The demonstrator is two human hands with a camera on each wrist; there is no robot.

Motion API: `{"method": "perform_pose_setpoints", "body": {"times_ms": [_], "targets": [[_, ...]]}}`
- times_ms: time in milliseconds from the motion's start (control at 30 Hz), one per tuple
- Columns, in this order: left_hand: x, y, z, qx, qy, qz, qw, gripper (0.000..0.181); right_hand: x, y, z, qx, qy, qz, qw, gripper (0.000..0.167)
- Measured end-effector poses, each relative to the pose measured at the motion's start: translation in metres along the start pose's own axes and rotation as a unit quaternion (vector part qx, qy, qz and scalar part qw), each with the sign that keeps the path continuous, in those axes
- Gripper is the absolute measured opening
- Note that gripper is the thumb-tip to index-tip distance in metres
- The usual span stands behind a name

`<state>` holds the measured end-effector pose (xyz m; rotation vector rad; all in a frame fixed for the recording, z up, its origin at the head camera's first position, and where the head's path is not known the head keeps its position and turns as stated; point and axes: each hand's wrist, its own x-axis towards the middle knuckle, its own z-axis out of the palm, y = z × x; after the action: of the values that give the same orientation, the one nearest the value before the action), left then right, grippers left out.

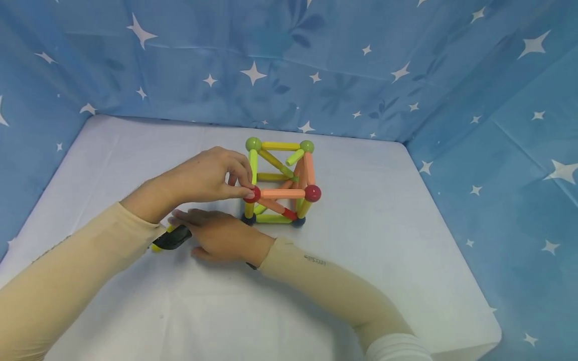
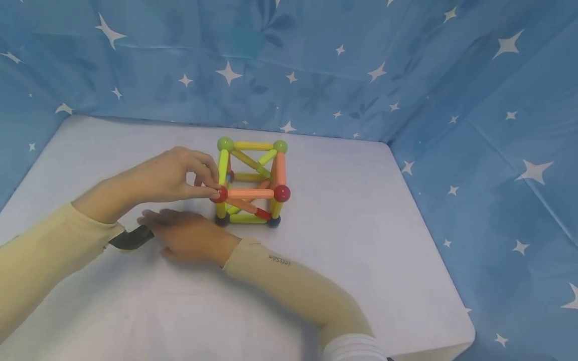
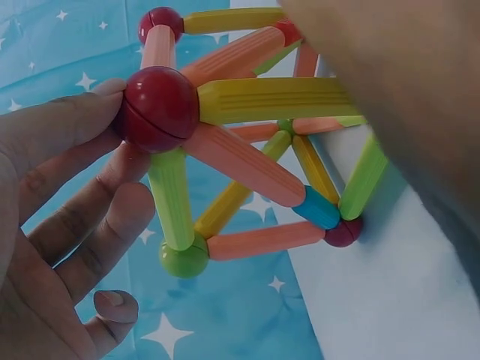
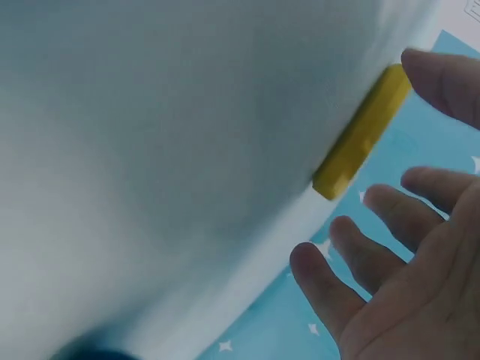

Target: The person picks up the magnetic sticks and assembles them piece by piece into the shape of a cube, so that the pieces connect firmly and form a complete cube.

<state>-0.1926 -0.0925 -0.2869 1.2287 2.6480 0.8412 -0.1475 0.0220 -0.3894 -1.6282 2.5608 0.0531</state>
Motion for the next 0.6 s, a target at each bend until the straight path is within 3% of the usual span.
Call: {"method": "perform_pose_setpoints", "body": {"times_ms": [200,433,600], "targets": [[0.000,0.002,0.000,-0.008,-0.002,-0.010,0.9999,0.011,0.007,-0.006,0.006,-0.019,-0.032,0.010,0.9992,0.070],[0.000,0.001,0.000,-0.010,0.004,-0.007,0.9999,0.012,-0.005,-0.005,0.009,-0.063,0.044,0.007,0.9970,0.045],[0.000,0.002,0.000,-0.011,0.001,-0.011,0.9999,0.012,-0.008,-0.003,0.012,-0.067,0.048,0.004,0.9966,0.032]]}}
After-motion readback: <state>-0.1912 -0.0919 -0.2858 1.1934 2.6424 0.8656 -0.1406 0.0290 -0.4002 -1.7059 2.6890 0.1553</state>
